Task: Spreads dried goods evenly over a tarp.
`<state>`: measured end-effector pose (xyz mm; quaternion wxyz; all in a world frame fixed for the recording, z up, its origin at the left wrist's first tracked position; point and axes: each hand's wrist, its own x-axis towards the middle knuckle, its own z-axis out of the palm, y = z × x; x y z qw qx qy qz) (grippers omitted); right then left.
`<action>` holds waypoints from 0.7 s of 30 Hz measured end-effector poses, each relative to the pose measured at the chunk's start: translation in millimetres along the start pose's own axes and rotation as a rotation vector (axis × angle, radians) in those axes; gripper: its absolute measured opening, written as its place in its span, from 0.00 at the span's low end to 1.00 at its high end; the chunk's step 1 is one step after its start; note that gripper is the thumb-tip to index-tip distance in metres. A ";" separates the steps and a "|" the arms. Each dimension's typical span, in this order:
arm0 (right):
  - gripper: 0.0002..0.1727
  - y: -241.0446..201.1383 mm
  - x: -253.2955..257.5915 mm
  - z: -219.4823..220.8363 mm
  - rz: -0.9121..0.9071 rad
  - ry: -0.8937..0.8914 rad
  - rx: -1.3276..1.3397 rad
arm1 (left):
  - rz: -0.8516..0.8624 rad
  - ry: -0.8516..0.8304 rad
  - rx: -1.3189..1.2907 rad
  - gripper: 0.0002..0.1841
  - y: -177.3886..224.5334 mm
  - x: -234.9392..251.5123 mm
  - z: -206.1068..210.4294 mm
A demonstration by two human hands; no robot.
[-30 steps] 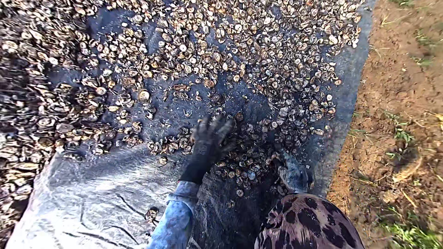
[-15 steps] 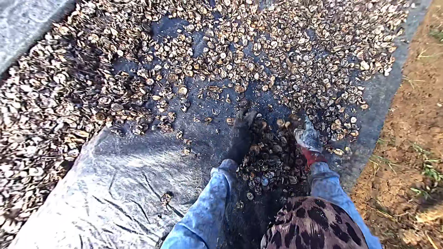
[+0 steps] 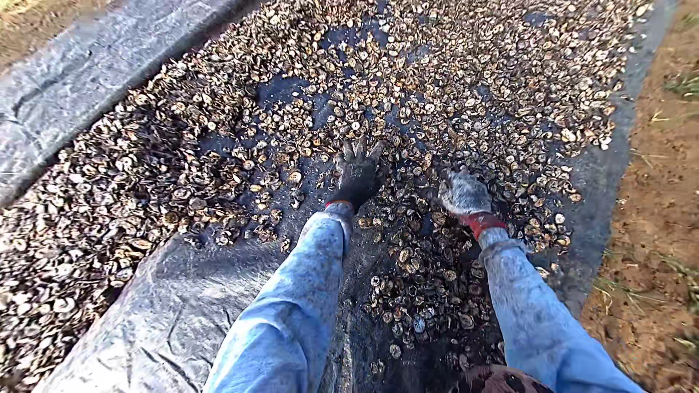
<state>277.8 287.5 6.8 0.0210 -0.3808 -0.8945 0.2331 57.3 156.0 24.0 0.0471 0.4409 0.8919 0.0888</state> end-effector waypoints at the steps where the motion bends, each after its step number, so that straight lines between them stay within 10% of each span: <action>1: 0.55 -3.9 -15.1 21.3 -0.055 -0.059 -0.057 | -0.004 -0.018 0.030 0.33 1.3 24.2 3.3; 4: 0.64 -15.0 -94.1 88.8 -0.297 -0.085 -0.147 | -0.081 -0.076 -0.009 0.37 15.9 72.0 27.8; 7: 0.33 -4.6 -135.8 108.2 -0.423 0.018 -0.030 | 0.139 -0.158 -0.088 0.35 28.8 69.8 77.6; 11: 0.24 0.4 -86.1 49.8 -0.060 -0.132 0.191 | 0.010 -0.046 -0.026 0.41 36.2 65.1 90.8; 15: 0.24 47.3 -22.3 11.7 -0.045 0.076 0.148 | 0.450 -0.021 -0.181 0.40 61.9 5.7 104.6; 21: 0.31 158.4 78.1 -8.0 0.041 0.139 -0.232 | 0.608 -0.024 -0.207 0.42 134.3 -18.0 134.4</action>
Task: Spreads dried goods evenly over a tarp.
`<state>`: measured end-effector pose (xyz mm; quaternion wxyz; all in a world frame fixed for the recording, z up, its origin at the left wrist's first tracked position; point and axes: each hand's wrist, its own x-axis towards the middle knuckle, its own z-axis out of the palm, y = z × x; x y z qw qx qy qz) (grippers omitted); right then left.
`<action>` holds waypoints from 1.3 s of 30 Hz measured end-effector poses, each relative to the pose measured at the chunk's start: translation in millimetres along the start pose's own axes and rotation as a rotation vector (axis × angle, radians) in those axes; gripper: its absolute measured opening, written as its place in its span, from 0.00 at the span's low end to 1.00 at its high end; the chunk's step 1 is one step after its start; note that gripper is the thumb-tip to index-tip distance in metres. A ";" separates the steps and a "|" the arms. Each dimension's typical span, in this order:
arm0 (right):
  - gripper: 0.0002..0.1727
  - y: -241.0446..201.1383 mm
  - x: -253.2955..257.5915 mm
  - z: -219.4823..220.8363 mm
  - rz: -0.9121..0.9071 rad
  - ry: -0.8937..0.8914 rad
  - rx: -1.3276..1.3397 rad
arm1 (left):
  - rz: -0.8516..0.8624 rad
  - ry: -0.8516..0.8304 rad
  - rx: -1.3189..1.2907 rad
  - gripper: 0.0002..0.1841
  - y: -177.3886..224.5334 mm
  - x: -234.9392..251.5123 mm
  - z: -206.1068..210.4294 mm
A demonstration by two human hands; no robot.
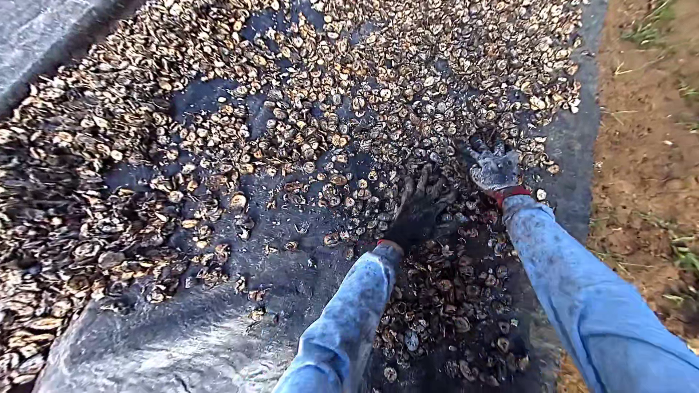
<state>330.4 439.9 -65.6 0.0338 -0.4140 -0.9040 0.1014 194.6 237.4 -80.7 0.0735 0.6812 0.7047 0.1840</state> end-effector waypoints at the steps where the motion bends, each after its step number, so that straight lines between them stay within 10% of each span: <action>1: 0.30 13.4 4.0 0.3 0.055 -0.015 -0.009 | -0.033 0.010 -0.006 0.43 -1.6 6.9 7.6; 9: 0.40 -2.5 -136.6 6.8 0.178 0.063 0.044 | 0.059 -0.250 -0.038 0.41 -10.0 -86.4 -21.2; 15: 0.65 -128.2 -260.0 47.6 -0.230 -0.009 0.073 | -0.030 -0.505 0.004 0.40 -32.5 -210.3 -107.6; 19: 0.34 -164.3 -272.0 19.3 -0.255 -0.553 -0.081 | 0.086 -0.496 0.194 0.34 -69.1 -281.7 -201.5; 22: 0.26 -143.8 -239.3 42.3 -0.412 -0.037 0.121 | -0.003 -0.480 0.315 0.32 -98.4 -359.4 -264.7; 24: 0.25 -165.2 -201.8 9.1 -0.460 -0.067 0.122 | -0.251 -0.389 0.390 0.33 -124.0 -418.1 -292.5; 31: 0.34 -414.1 -139.7 -81.1 -1.025 -0.357 -0.048 | -1.494 0.122 0.277 0.46 -270.7 -603.9 -325.5; 39: 0.40 -767.2 -36.3 32.2 -0.643 -0.349 0.274 | -1.500 0.350 0.059 0.58 -394.4 -631.0 -312.5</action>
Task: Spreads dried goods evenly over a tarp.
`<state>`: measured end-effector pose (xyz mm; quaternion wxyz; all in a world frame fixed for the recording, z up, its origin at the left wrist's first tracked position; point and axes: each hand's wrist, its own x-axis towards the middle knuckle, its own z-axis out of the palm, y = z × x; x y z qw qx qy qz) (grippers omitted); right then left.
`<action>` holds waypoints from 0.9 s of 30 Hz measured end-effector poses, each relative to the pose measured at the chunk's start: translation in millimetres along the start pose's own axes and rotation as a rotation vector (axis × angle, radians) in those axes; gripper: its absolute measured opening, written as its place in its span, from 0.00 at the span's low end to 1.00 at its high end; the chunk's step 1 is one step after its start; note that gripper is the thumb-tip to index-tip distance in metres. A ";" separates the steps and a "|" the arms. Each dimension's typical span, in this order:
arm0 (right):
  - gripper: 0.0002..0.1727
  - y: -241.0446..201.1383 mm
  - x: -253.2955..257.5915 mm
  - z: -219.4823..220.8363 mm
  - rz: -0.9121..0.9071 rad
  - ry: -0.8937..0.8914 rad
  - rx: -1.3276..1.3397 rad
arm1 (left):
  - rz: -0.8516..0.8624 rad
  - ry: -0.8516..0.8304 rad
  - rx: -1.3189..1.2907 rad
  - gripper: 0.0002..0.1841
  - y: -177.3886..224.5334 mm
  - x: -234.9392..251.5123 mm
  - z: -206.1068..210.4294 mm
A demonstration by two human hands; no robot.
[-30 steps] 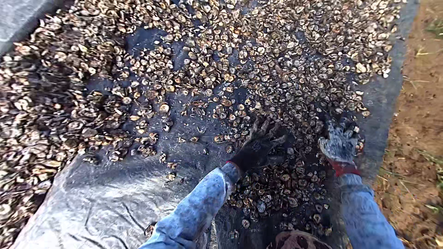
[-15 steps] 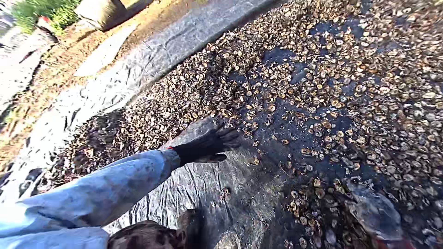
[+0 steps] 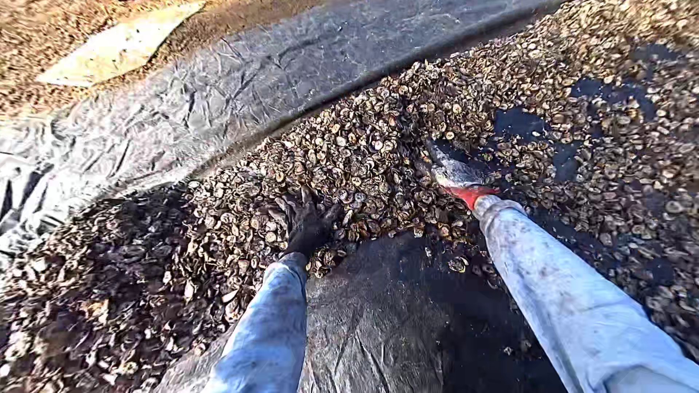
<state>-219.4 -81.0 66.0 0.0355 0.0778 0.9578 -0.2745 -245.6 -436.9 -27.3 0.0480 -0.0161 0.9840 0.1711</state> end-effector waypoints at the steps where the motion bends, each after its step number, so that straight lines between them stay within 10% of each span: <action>1: 0.43 -10.8 36.6 20.5 0.045 0.040 0.015 | 0.010 0.015 -0.021 0.59 -4.2 1.7 4.2; 4: 0.52 -40.8 92.7 84.8 0.150 0.151 0.018 | 0.045 0.047 -0.038 0.59 -12.4 -0.4 7.9; 10: 0.36 -84.5 49.5 110.1 -0.008 -0.026 0.495 | 0.155 0.154 -0.150 0.56 21.9 -11.2 6.6; 14: 0.25 -56.2 -26.8 112.9 -0.091 -0.045 0.559 | 0.150 0.089 -0.379 0.56 74.0 -72.2 10.3; 19: 0.26 -3.5 -187.4 73.3 0.380 -0.184 0.444 | 0.293 -0.083 -0.775 0.58 124.0 -153.2 6.3; 21: 0.26 24.3 -250.2 73.5 0.536 -0.079 0.452 | 0.474 -0.231 -0.747 0.43 158.3 -181.6 6.2; 27: 0.25 80.8 -330.3 5.3 0.864 0.523 0.479 | 0.884 -0.626 -0.863 0.46 257.3 -174.0 11.0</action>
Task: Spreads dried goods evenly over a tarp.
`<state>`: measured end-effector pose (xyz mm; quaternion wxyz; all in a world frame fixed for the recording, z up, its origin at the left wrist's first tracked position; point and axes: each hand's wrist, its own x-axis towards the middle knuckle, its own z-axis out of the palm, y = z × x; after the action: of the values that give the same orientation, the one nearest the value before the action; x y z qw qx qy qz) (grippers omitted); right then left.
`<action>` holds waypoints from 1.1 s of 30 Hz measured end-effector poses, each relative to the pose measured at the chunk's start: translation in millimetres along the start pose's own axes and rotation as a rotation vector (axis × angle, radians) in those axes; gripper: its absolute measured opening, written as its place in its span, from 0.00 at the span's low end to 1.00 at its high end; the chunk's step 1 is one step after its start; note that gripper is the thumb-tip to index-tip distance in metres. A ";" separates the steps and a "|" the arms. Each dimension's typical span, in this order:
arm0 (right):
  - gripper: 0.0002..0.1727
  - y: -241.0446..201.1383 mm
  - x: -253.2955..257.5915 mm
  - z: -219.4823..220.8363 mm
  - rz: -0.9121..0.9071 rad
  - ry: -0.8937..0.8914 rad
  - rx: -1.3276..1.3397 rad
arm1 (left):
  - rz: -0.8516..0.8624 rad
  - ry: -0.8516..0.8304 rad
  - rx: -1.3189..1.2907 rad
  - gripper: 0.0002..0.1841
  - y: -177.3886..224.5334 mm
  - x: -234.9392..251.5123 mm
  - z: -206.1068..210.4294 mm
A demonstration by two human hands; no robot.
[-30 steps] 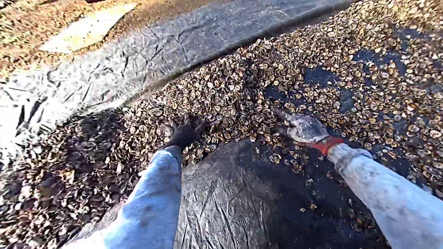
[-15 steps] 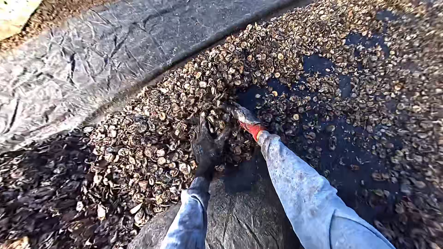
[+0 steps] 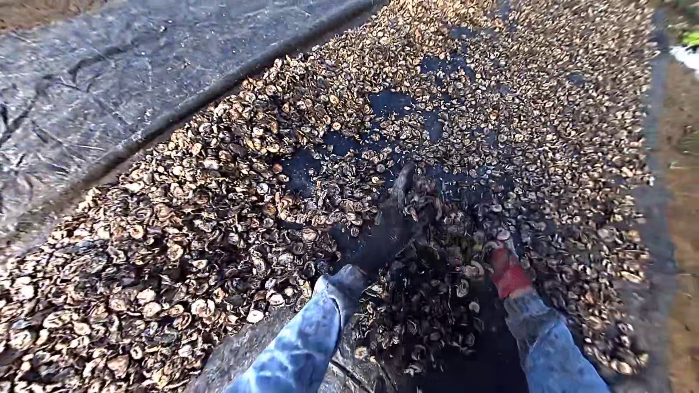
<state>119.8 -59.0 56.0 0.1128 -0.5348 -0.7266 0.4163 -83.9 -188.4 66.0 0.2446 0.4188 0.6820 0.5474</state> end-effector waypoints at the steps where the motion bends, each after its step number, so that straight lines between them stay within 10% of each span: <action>1: 0.25 -9.2 15.6 -16.5 0.012 0.032 -0.096 | -0.007 0.008 0.119 0.41 -3.0 22.5 -11.0; 5: 0.27 -9.1 103.7 -63.5 -0.092 0.082 -0.398 | -0.218 0.008 0.906 0.28 -50.2 99.5 -71.5; 8: 0.27 -34.4 144.9 -77.6 -0.076 0.033 -0.516 | -0.502 -0.051 1.018 0.42 -84.4 91.5 -72.8; 12: 0.28 -43.7 153.2 -43.5 -0.125 0.078 -0.201 | -0.258 0.018 0.635 0.26 -63.9 96.9 -43.3; 14: 0.27 -28.5 135.2 -4.6 -0.287 0.052 -0.039 | -0.164 0.097 0.226 0.30 -47.5 128.8 -30.2; 18: 0.58 6.8 17.3 91.1 -0.790 -0.264 -0.423 | -0.076 0.052 0.450 0.26 -23.1 201.7 -9.7; 23: 0.39 52.8 -47.8 136.2 -1.148 -0.446 -0.118 | 0.130 -0.310 0.958 0.39 -96.9 195.3 50.3; 25: 0.44 78.6 -16.4 110.1 -1.125 -0.250 -0.374 | 0.353 -0.355 0.964 0.34 -114.7 178.3 51.0; 28: 0.64 106.2 24.6 51.7 -0.837 0.057 -0.624 | 0.124 -0.276 1.133 0.46 -114.9 171.3 11.5; 33: 0.58 81.3 95.0 25.2 -0.511 -0.107 -0.682 | -0.203 -0.446 1.127 0.33 -82.0 138.7 7.6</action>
<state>121.8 18.2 -45.5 -0.0087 -0.3222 -0.9365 0.1382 -176.2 -71.9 3.2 0.1735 0.5211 0.8354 -0.0243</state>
